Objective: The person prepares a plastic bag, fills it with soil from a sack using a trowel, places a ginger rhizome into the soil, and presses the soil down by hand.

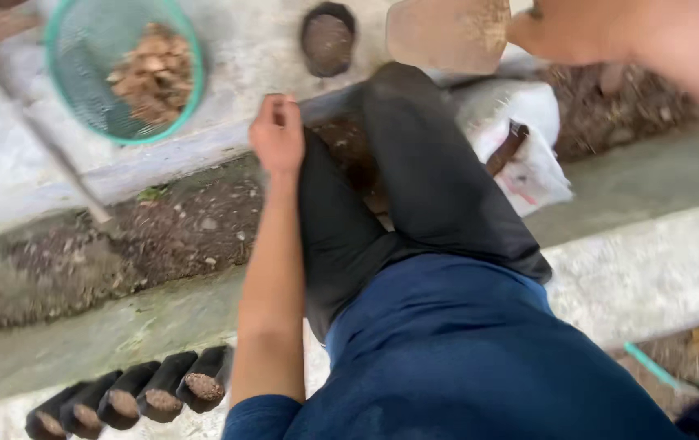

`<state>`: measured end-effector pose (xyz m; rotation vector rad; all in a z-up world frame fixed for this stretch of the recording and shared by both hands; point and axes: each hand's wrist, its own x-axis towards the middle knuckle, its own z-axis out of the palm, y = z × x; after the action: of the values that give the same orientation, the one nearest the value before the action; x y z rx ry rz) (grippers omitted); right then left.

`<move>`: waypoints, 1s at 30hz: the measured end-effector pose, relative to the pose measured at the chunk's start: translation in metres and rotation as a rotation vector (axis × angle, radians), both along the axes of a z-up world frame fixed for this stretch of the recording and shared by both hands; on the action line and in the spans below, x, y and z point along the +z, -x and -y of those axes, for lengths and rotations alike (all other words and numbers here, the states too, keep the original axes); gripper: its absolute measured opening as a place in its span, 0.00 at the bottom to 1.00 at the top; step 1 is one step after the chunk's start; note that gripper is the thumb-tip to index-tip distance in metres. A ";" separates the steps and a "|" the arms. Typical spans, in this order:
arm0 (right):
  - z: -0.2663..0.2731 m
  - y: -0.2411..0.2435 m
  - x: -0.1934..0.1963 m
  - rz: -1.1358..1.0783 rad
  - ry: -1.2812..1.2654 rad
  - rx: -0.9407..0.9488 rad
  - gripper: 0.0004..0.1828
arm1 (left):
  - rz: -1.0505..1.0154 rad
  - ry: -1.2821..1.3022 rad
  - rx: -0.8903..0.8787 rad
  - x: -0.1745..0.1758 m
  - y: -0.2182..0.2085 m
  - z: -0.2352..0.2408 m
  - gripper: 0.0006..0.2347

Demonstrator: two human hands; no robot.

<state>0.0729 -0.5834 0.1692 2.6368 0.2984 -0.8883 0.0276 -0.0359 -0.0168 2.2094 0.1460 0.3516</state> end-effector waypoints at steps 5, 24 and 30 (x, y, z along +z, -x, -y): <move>-0.013 0.142 0.071 -0.177 -0.108 -0.388 0.47 | 0.293 -0.024 -0.399 0.069 -0.036 0.021 0.06; -0.021 0.249 -0.444 -0.023 -0.338 -1.392 0.35 | -1.141 -1.476 -0.873 0.065 -0.180 0.089 0.16; -0.057 0.272 -0.532 -0.048 -0.354 -1.321 0.28 | -1.024 -1.348 -0.804 0.034 -0.187 0.059 0.14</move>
<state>-0.1991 -0.5260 -0.3633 2.9395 -1.5722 -1.2789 0.2144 -0.0954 0.0169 3.1969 -0.6035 -1.5739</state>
